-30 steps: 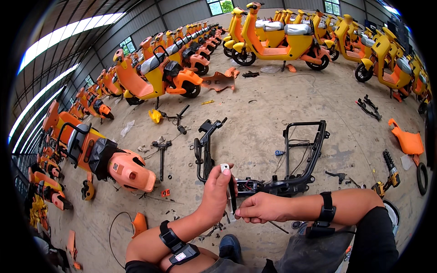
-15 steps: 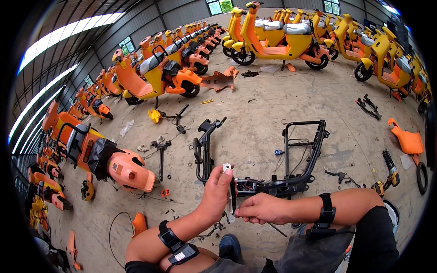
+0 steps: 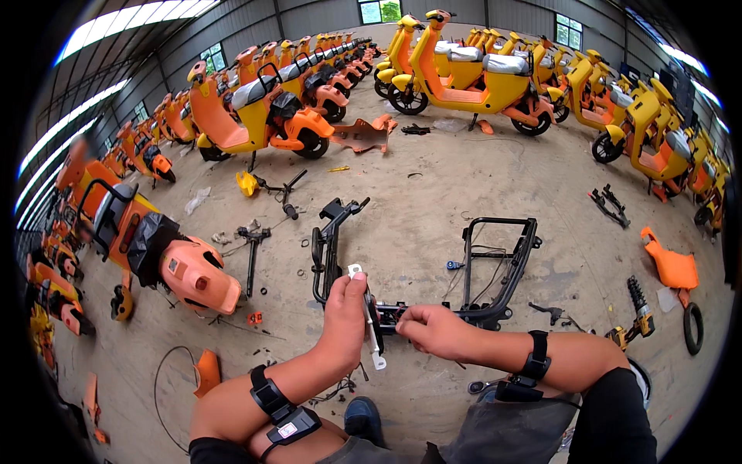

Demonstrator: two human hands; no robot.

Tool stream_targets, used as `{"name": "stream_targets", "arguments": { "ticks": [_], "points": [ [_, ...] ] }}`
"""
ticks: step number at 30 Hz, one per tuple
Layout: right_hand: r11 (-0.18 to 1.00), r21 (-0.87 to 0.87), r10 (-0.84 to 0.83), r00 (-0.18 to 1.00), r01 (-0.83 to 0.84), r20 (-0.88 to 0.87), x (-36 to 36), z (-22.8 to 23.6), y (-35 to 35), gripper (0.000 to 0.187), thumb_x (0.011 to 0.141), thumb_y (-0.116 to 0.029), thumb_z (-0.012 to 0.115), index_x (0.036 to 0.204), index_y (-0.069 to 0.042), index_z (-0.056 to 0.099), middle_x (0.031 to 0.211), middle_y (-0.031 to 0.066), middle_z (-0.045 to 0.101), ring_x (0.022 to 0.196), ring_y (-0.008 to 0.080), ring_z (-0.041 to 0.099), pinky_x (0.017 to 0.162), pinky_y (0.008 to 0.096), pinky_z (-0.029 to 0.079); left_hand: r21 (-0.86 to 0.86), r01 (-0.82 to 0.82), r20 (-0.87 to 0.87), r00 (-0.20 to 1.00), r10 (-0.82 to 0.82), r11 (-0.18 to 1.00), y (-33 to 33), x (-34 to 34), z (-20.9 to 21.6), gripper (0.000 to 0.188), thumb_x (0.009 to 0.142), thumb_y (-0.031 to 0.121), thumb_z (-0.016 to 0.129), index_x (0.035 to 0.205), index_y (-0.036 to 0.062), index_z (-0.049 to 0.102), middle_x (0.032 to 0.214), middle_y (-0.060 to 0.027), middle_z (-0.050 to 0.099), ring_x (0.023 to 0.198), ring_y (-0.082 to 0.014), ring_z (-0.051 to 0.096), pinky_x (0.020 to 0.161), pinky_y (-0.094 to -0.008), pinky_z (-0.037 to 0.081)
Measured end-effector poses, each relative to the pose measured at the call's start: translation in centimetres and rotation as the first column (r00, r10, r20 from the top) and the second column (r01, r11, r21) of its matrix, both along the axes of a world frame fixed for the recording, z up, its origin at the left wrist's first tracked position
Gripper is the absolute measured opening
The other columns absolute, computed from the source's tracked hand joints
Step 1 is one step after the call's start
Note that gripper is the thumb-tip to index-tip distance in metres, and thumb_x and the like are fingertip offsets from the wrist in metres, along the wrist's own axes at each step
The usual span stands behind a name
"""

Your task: The person uses a hex key and a screwdriver to remove screws from a black plastic scooter handlebar cover, handling the component by hand and setting the removed screws on the floor.

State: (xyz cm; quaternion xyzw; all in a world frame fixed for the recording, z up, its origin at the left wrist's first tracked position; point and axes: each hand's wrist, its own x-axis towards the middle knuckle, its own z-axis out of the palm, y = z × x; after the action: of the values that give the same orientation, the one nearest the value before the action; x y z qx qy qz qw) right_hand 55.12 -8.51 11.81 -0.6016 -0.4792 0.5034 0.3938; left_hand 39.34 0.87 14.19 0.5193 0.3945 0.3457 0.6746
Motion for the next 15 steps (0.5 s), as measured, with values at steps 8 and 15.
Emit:
{"name": "stream_targets", "arguments": {
  "ticks": [8, 15],
  "points": [
    [0.973, -0.124, -0.191, 0.980, 0.197, 0.056, 1.1, -0.6, 3.0, 0.022, 0.098, -0.024, 0.058, 0.095, -0.002, 0.062, 0.065, 0.0012, 0.053, 0.051, 0.0101, 0.046, 0.047, 0.0261, 0.037, 0.096, -0.148, 0.108, 0.985, 0.138, 0.984, 0.8, 1.3, -1.5, 0.039, 0.099, 0.050, 0.052, 0.110, 0.0123, 0.050, 0.079, 0.0008, 0.052, 0.065, -0.0087, 0.053, 0.055, -0.0252, 0.043],
    [0.966, -0.028, 0.220, 0.757, -0.258, 0.615, 2.6, -11.4, 11.0, 0.034, 0.086, -0.030, 0.057, 0.086, 0.002, 0.070, 0.088, 0.0250, 0.068, 0.085, 0.0414, 0.066, 0.077, 0.0458, 0.052, 0.039, -0.147, 0.209, 0.968, 0.136, 0.988, 0.7, 0.1, 0.0, 0.043, 0.096, 0.051, 0.055, 0.110, 0.0111, 0.050, 0.078, 0.0005, 0.049, 0.067, -0.0080, 0.051, 0.058, -0.0254, 0.043]
  ]
}}
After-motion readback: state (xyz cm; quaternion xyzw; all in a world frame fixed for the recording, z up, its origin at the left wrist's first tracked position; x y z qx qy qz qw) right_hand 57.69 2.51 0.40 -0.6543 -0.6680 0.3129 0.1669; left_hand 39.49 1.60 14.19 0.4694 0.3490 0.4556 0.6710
